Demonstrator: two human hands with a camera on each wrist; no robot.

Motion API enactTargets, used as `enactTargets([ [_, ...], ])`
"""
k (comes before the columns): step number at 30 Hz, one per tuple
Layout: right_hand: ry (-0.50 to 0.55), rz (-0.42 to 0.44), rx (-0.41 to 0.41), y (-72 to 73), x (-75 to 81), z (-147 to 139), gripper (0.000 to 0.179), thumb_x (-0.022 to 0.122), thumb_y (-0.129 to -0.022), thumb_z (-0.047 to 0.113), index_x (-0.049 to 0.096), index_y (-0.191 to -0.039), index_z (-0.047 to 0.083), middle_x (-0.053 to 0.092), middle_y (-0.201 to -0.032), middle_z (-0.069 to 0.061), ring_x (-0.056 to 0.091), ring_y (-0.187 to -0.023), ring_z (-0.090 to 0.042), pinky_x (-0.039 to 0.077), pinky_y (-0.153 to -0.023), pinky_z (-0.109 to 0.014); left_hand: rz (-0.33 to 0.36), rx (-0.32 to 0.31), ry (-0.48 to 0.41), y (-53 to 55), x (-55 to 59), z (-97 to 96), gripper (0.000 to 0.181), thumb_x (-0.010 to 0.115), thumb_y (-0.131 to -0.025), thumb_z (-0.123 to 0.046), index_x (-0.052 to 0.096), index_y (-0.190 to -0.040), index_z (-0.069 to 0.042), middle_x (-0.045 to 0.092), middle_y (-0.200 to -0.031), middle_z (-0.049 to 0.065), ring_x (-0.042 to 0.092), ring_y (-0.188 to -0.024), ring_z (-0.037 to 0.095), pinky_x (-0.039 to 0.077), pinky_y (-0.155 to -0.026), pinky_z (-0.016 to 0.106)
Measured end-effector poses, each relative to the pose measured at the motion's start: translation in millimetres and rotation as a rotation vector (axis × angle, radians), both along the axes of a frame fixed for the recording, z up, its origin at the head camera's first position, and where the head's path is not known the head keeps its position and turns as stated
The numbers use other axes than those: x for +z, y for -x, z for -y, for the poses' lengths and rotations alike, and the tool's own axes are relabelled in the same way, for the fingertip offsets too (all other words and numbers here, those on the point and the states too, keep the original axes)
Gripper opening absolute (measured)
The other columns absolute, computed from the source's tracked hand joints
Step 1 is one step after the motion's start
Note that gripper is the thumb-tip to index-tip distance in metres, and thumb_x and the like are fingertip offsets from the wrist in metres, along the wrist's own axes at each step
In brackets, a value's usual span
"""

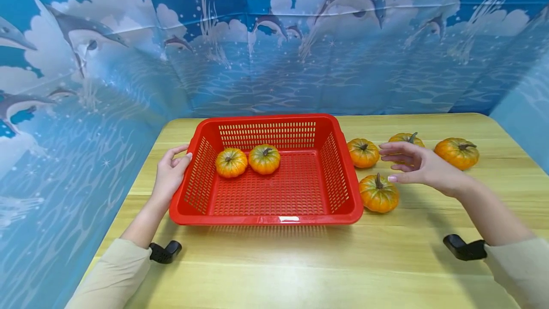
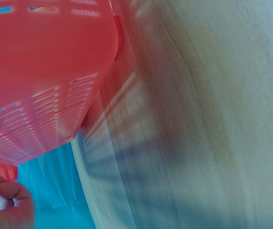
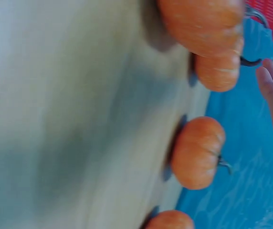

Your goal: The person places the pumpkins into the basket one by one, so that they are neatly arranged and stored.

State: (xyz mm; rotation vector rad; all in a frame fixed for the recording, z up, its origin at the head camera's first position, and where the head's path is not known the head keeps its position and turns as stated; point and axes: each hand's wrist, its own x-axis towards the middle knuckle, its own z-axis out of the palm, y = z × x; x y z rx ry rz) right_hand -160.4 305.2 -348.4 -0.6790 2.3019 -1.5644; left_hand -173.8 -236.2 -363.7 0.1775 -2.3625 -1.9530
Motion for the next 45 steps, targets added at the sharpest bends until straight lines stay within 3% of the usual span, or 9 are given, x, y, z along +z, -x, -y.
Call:
enactTargets([
  [9,-0.002,0.049,0.027,-3.4,-22.0,-3.0,0.059,0.06,-0.086,-0.004,0.031,-0.138,-0.005,0.049,-0.13,0.002,0.05,-0.116,-0.005,0.046,-0.089,-0.019,0.004,0.013,0.011,-0.5,-1.7,0.2,0.044,0.052,-0.096,-0.026,0.041,-0.133,-0.006,0.06,-0.084,-0.002,0.063,-0.066,0.008,0.055,-0.061,0.024],
  [17,-0.101,0.054,0.022,-7.3,-37.4,-5.0,0.064,0.066,-0.084,0.003,0.032,-0.139,-0.002,0.041,-0.138,-0.016,0.044,-0.117,0.005,0.04,-0.09,-0.013,-0.002,0.007,0.015,-0.8,0.2,0.2,0.045,0.053,-0.095,-0.027,0.042,-0.134,-0.006,0.06,-0.081,-0.004,0.062,-0.066,0.008,0.054,-0.06,0.024],
  [23,-0.12,0.057,0.027,-9.2,-45.2,-3.6,0.068,0.069,-0.082,0.005,0.034,-0.14,0.0,0.035,-0.14,-0.025,0.038,-0.117,0.012,0.036,-0.091,-0.01,-0.005,0.007,-0.002,-0.9,-0.3,0.6,0.044,0.054,-0.095,-0.026,0.043,-0.133,-0.006,0.061,-0.083,-0.003,0.063,-0.066,0.008,0.055,-0.059,0.024],
  [45,-0.168,0.031,0.01,-6.2,-54.6,-2.1,0.069,0.074,-0.078,0.009,0.04,-0.138,0.005,0.042,-0.137,-0.01,0.034,-0.116,0.014,0.039,-0.089,-0.012,-0.012,0.001,-0.02,0.8,-1.7,0.2,0.044,0.053,-0.095,-0.025,0.041,-0.133,-0.007,0.06,-0.084,-0.002,0.063,-0.067,0.009,0.055,-0.06,0.025],
])
